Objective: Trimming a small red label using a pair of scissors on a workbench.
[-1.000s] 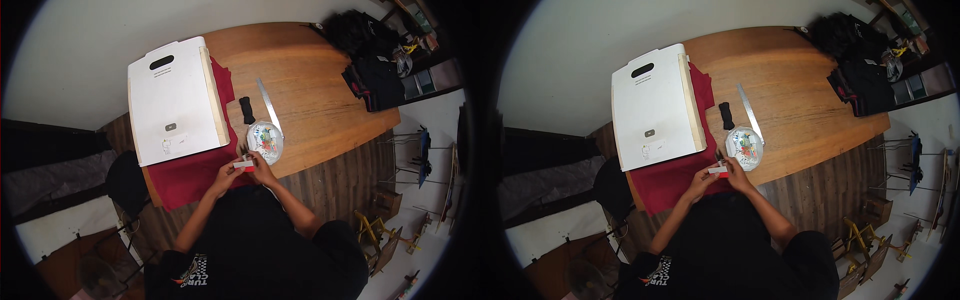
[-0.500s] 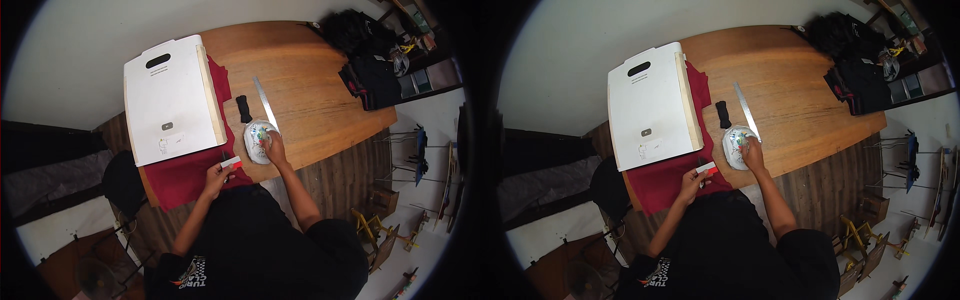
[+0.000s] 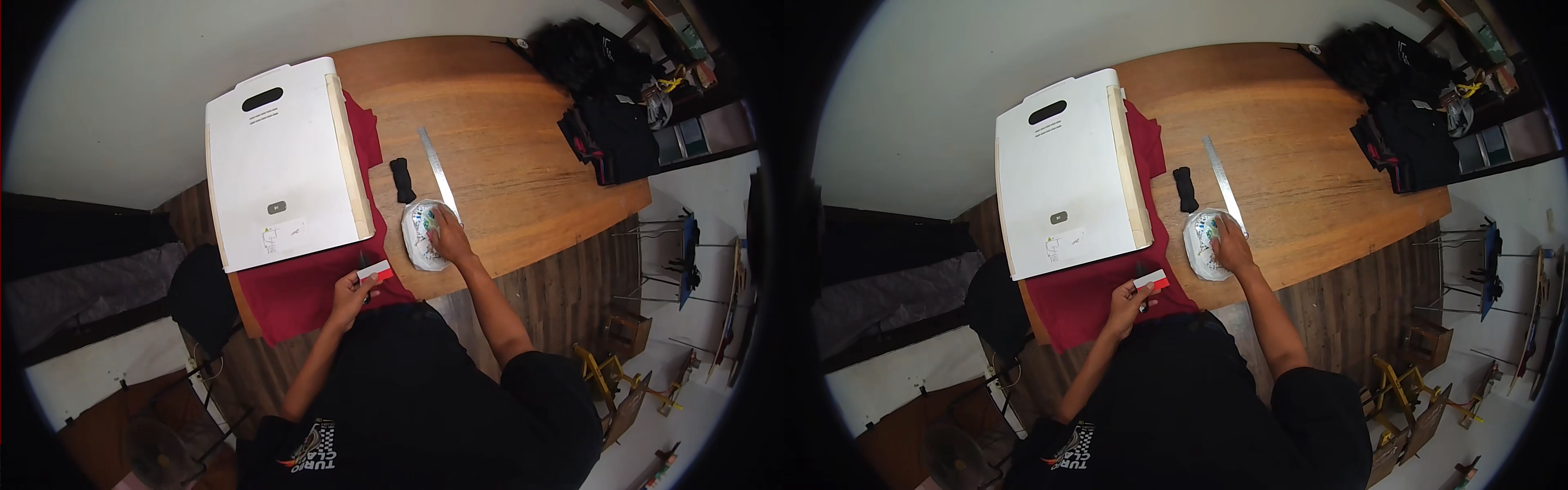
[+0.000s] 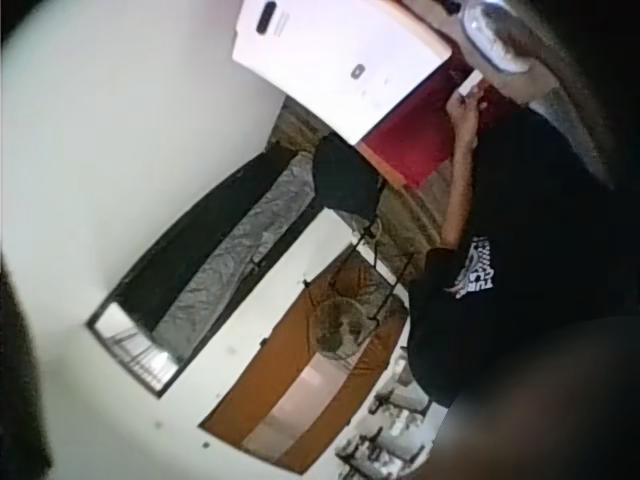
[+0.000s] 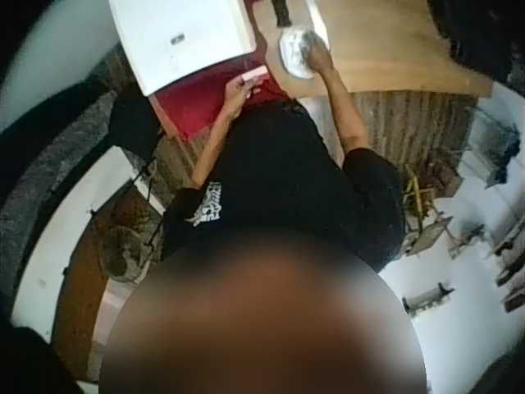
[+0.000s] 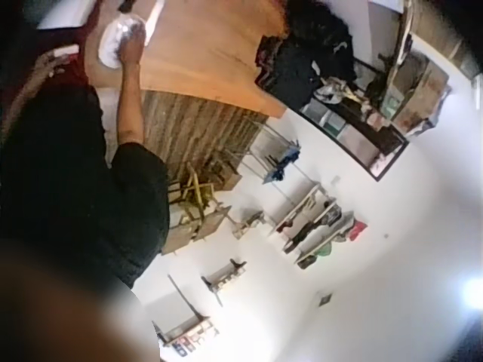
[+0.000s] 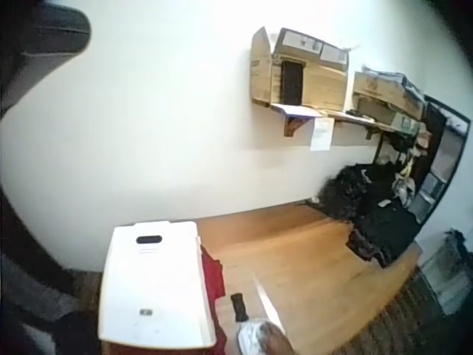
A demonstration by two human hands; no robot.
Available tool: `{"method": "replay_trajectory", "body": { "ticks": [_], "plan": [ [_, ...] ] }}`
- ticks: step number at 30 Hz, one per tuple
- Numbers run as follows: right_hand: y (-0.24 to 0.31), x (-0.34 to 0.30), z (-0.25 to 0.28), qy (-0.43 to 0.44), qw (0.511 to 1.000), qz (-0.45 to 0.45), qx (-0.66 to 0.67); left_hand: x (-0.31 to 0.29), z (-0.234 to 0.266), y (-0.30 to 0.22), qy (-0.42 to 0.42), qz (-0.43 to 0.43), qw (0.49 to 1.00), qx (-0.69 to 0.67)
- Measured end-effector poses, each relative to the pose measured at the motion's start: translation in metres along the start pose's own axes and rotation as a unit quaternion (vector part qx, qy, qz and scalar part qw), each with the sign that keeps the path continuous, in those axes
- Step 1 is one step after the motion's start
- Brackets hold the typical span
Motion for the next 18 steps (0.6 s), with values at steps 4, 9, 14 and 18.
{"method": "replay_trajectory", "body": {
  "ticks": [4,9,14,18],
  "plan": [
    [0.004,-0.002,-0.009,0.147,0.989,0.01,-0.014,0.001,0.001,-0.002,-0.003,-0.007,1.0,0.013],
    [0.003,0.004,-0.001,0.061,0.998,0.022,0.013,0.001,0.004,-0.001,-0.019,-0.011,1.0,0.0],
    [0.0,0.016,-0.015,0.107,0.99,-0.077,-0.046,0.0,0.0,0.001,-0.006,-0.004,1.0,0.013],
    [-0.011,0.014,-0.02,0.099,0.991,-0.081,-0.028,0.001,-0.003,-0.003,-0.011,-0.01,1.0,0.016]
  ]
}}
Point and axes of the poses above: each hand's wrist, its own x-axis towards the middle knuckle, its own z-axis out of the back of the hand, y = z × x, the point moved 5 cm from there along x, towards the middle knuckle, and after that the axes turned 3 degrees about -z, right-handed, at the moved point
